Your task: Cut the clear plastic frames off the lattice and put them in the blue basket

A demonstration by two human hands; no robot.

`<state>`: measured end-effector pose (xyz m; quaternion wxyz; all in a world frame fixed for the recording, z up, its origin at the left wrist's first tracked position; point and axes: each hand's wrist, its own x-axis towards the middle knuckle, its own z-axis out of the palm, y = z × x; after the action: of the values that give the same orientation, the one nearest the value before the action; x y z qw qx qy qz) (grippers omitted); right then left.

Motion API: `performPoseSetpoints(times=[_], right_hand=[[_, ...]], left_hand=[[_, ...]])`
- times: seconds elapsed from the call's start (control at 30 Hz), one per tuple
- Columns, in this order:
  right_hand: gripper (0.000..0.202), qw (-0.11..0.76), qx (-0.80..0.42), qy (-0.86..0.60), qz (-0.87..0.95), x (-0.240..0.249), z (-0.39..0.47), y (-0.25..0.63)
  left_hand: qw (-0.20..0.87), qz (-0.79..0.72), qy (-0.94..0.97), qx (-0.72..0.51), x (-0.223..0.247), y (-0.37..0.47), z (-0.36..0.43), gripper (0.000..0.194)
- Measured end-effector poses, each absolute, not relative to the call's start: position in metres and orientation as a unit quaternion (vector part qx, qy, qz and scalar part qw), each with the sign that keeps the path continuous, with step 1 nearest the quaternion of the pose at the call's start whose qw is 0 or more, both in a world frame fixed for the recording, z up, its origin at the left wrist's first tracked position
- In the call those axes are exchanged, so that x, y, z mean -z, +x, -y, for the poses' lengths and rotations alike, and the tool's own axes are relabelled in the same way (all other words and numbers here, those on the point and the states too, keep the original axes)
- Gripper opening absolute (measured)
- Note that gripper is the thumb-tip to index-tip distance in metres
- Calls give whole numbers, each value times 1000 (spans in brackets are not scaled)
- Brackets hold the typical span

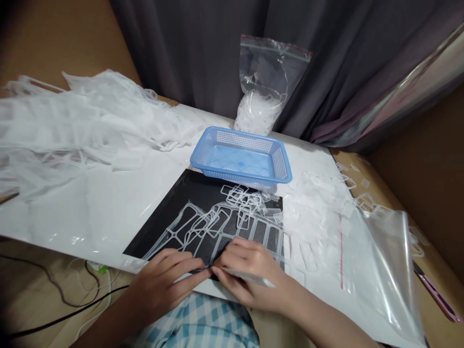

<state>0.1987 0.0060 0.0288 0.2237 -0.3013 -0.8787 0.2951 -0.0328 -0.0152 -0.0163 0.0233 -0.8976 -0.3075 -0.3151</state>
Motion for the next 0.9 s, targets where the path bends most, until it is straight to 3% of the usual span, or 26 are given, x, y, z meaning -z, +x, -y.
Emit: performPoseSetpoints(times=[0.37, 0.6, 0.9], right_hand=[[17, 210, -359, -336, 845, -42, -11, 196], [8, 345, -373, -428, 747, -34, 17, 187], [18, 370, -371, -450, 723, -15, 33, 180]], left_hand=[[41, 278, -901, 330, 22, -36, 15, 26], [46, 262, -904, 335, 19, -35, 12, 22], [14, 255, -904, 342, 17, -39, 9, 31]])
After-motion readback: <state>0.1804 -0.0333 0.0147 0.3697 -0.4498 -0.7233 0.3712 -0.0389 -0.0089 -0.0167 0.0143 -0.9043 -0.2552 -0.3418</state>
